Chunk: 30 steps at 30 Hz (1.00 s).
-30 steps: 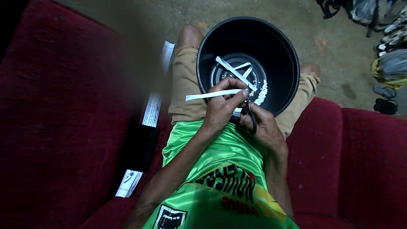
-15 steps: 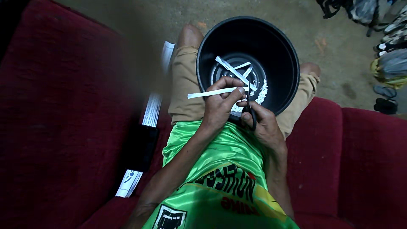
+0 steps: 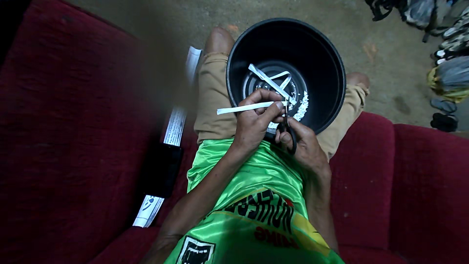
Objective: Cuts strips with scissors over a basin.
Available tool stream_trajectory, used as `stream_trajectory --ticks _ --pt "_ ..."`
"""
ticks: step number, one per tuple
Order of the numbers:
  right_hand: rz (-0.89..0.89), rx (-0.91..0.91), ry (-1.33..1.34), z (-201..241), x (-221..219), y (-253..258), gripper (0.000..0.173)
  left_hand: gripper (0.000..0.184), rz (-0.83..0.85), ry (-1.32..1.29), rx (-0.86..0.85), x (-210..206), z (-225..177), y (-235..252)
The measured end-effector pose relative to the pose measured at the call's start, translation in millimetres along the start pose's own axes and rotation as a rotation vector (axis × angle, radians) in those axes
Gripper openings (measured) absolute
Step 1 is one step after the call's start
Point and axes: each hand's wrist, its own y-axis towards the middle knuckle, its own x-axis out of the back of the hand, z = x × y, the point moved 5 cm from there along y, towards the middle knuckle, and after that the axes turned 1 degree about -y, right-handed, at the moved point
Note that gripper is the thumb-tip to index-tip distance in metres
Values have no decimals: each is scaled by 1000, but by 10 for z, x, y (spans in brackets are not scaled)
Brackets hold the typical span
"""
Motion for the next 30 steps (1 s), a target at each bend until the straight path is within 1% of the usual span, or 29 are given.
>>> stream_trajectory --ticks 7,10,14,16,23,27,30 --pt "-38 12 14 32 18 -6 37 10 -8 36 21 -20 -50 -44" --pt "-27 -2 31 15 10 -15 38 11 -25 12 -13 12 -13 -3" --pt "50 -40 37 -17 -21 -41 50 11 -39 27 1 24 -12 -1" --pt "52 -47 19 -17 -20 -35 53 10 -38 43 5 16 -12 -4" --pt "30 0 -5 -22 -10 1 53 10 -14 21 1 3 2 -3" --pt "19 -4 0 -14 -10 6 49 12 -2 25 4 -3 9 -2" --pt "7 10 -5 -6 -7 9 49 11 1 15 6 -8 4 0"
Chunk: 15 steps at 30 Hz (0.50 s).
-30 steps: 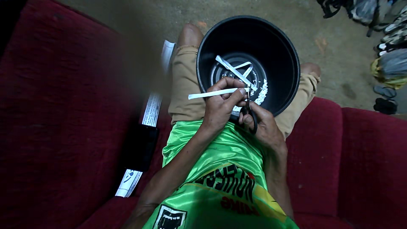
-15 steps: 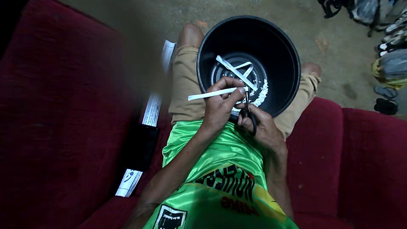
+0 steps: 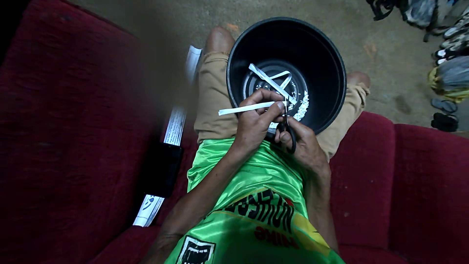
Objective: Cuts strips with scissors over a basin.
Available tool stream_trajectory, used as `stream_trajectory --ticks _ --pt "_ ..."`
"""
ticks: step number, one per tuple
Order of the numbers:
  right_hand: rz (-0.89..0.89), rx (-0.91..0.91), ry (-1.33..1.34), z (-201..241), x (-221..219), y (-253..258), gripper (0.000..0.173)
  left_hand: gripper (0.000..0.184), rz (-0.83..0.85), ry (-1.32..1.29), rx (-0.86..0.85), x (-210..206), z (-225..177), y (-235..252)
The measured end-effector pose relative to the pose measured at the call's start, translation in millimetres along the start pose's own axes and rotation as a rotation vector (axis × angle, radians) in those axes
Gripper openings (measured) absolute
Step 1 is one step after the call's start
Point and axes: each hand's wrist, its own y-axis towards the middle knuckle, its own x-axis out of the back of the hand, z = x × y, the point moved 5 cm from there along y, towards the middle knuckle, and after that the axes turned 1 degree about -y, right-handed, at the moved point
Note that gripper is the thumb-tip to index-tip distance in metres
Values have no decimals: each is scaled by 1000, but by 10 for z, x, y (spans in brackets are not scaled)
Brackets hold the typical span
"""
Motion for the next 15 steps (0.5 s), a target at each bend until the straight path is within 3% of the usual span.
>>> stream_trajectory --ticks 15 --pt "-2 9 20 16 11 2 47 12 36 67 -3 -27 -68 -64"
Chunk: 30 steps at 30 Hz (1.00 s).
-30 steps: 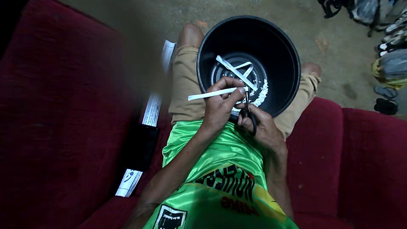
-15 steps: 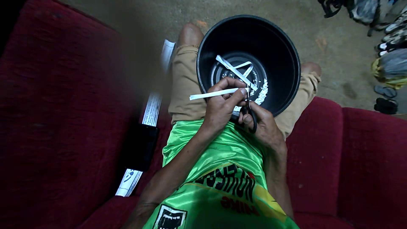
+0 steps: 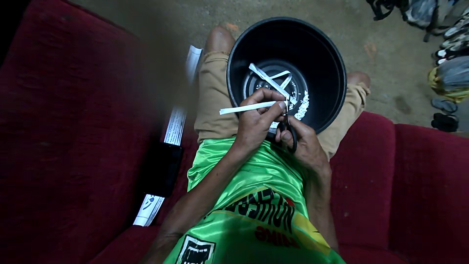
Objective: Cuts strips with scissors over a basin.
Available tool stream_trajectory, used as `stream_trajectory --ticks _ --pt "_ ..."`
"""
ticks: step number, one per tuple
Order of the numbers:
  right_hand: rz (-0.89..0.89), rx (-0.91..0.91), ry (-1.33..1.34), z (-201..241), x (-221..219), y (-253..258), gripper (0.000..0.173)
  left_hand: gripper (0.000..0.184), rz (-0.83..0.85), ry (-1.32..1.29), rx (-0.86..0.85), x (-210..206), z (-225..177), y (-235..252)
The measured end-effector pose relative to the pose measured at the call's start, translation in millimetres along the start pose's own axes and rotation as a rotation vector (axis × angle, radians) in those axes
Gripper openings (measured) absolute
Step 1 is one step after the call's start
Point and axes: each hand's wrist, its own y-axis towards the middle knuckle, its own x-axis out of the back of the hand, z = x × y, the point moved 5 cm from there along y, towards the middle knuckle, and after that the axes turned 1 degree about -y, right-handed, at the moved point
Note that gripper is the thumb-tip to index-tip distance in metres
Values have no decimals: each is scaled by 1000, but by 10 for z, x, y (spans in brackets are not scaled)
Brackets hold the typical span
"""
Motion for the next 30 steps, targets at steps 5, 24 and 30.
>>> stream_trajectory --ticks 5,24,30 --pt "-38 2 10 21 12 -7 35 10 -35 -47 1 8 44 53" --pt "7 -7 3 -16 -9 -6 50 10 -47 -27 -1 8 79 50" --pt "-5 1 -4 0 -6 -7 40 10 -37 -36 -7 6 78 47"
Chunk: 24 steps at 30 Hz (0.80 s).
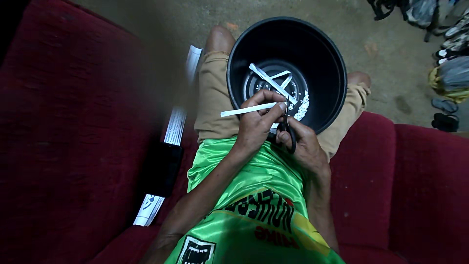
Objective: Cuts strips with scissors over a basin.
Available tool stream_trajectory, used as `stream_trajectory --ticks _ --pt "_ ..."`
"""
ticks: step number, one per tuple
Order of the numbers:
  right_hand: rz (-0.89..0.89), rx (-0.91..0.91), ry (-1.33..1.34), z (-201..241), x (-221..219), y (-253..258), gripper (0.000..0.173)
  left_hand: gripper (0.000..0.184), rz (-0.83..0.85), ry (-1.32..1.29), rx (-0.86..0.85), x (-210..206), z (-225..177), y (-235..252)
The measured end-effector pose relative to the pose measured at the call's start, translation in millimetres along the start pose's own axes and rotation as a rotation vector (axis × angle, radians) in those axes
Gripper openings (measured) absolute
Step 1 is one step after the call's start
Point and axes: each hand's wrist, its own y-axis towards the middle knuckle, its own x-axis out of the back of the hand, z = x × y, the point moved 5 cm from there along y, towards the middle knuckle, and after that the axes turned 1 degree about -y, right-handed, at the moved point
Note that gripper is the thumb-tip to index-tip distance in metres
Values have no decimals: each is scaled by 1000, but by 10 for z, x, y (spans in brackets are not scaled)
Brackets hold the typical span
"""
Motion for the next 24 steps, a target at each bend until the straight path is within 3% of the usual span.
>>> stream_trajectory --ticks 4,9,24 --pt "-22 5 11 12 8 -11 35 9 -11 -22 2 0 5 1" --pt "48 -48 0 -29 -10 -27 57 9 -13 -8 18 8 -1 -3" --pt "5 -23 -17 8 12 -9 42 10 5 17 -5 -1 -2 8"
